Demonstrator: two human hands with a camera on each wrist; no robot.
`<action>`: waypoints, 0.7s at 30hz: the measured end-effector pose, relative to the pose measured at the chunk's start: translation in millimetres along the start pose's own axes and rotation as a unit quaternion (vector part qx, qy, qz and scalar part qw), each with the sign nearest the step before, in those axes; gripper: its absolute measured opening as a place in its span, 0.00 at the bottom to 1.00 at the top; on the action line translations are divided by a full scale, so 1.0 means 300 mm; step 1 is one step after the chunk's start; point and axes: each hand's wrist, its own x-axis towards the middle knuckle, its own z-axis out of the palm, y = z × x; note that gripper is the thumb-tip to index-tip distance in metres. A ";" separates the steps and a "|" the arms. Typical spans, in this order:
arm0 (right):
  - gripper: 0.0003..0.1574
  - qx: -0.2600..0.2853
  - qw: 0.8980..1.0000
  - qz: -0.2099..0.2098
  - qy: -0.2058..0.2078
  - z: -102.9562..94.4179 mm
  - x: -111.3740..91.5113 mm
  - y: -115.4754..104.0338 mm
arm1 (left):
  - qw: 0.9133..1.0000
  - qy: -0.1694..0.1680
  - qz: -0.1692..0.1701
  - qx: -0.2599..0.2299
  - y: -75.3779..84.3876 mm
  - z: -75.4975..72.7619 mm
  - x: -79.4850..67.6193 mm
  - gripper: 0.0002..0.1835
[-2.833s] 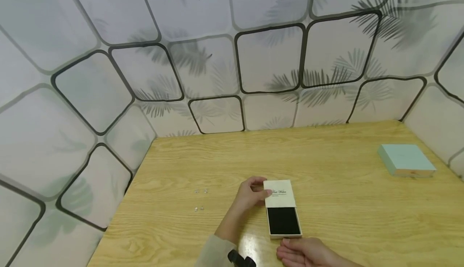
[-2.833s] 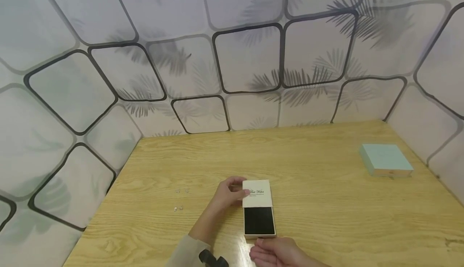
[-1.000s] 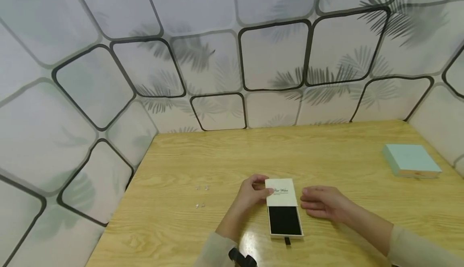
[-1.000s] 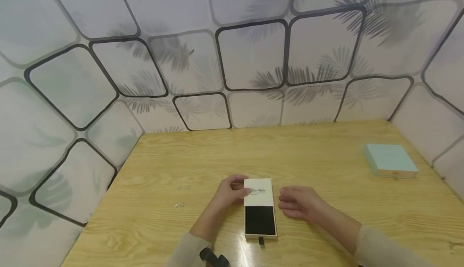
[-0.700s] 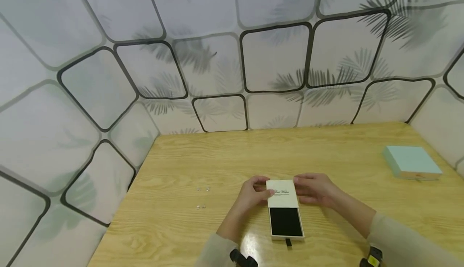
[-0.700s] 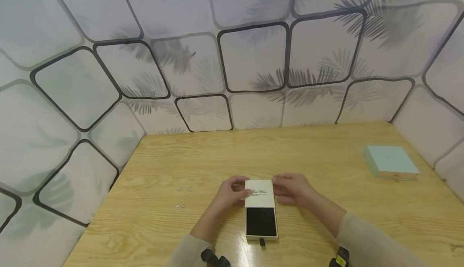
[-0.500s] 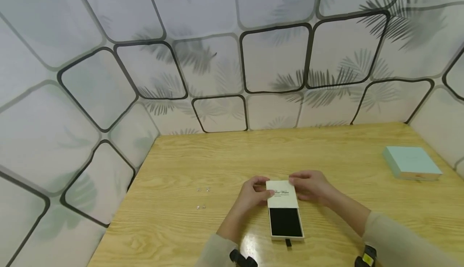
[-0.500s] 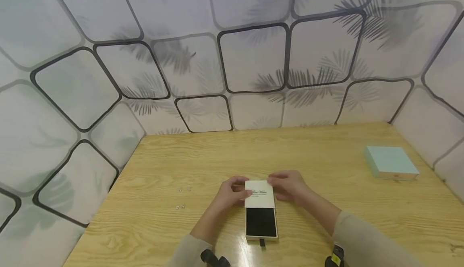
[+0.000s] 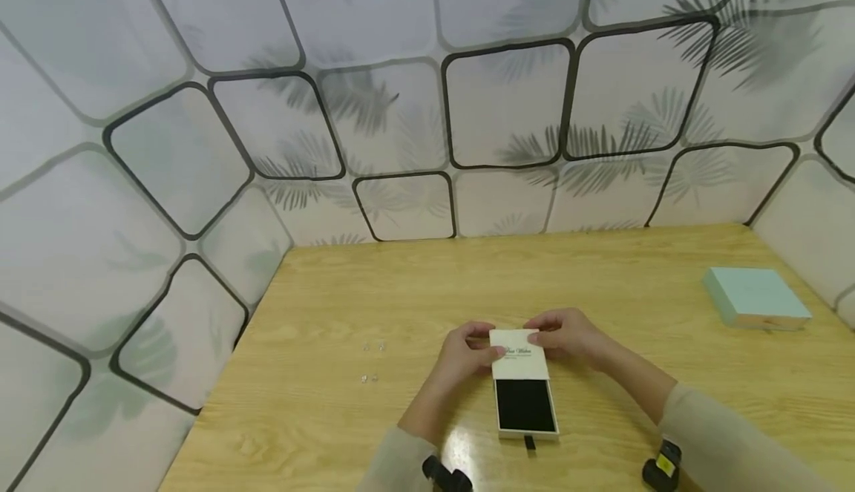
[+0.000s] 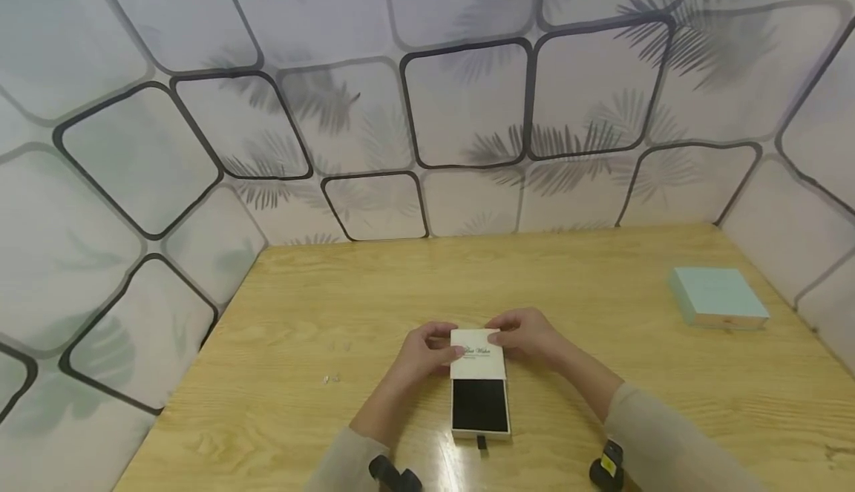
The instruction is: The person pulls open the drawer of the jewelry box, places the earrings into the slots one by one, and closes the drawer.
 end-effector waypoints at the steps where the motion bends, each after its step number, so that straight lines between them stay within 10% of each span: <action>1: 0.24 0.001 1.000 0.000 0.002 0.000 0.000 -0.002 | 1.000 0.004 0.000 0.008 0.003 0.000 0.001 0.23; 21: 0.25 -0.019 0.999 -0.030 0.031 0.014 -0.012 0.012 | 0.995 -0.006 0.001 0.101 0.041 -0.114 -0.085 0.19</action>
